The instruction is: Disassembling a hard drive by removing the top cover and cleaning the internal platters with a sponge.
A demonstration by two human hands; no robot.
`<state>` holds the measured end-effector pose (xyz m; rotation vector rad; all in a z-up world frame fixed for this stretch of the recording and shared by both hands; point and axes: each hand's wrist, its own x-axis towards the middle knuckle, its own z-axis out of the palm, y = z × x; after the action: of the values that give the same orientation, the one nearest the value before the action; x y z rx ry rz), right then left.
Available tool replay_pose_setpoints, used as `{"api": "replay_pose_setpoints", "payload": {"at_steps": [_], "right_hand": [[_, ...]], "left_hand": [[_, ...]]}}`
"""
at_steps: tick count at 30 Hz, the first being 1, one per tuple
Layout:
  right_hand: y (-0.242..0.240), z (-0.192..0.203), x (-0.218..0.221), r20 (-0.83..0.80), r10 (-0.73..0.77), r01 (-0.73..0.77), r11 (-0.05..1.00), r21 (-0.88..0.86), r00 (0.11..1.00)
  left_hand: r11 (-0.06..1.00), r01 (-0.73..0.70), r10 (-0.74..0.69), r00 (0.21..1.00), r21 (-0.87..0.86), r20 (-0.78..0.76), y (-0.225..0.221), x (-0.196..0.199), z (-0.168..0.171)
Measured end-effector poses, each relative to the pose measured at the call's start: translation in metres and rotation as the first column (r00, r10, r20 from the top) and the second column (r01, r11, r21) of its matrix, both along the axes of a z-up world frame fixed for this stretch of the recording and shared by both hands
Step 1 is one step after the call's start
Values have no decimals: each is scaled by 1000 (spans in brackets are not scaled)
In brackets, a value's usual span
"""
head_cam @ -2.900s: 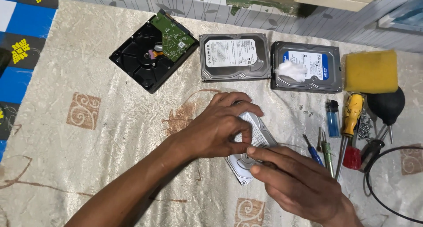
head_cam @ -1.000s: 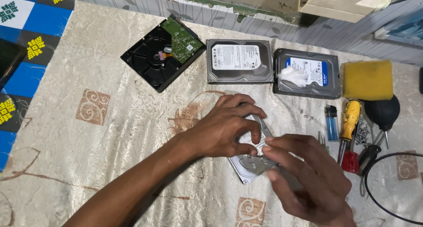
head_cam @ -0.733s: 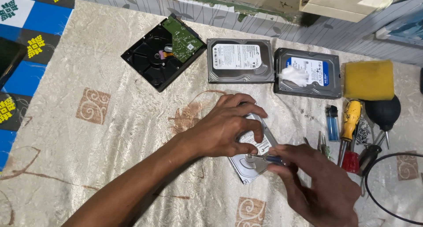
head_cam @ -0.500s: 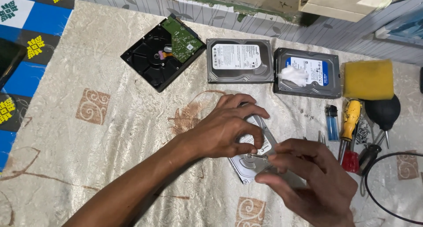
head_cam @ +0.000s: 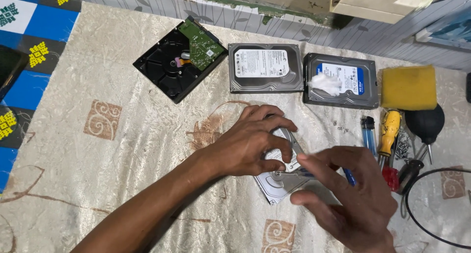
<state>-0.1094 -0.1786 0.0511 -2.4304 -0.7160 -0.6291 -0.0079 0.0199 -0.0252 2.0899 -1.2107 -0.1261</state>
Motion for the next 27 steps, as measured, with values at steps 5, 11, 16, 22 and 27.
{"api": "replay_pose_setpoints", "payload": {"at_steps": [5,11,16,22,27], "right_hand": [[4,8,-6,-170,-110,117,993,29,979],[7,12,0,-88,56,-47,993,105,995],[2,7,-5,-116,-14,19,999,44,993],[18,16,-3,-283,-81,138,972,190,956],[5,-3,-7,-106,13,2,989,148,994]], "left_hand": [[1000,5,-5,1000,1,-16,1,0,2],[1000,-3,3,1000,-3,-17,0,0,-1],[1000,-7,7,1000,9,-25,0,0,0],[999,-3,4,999,35,-42,1,0,1],[1000,-14,14,1000,11,-28,0,0,0]]}}
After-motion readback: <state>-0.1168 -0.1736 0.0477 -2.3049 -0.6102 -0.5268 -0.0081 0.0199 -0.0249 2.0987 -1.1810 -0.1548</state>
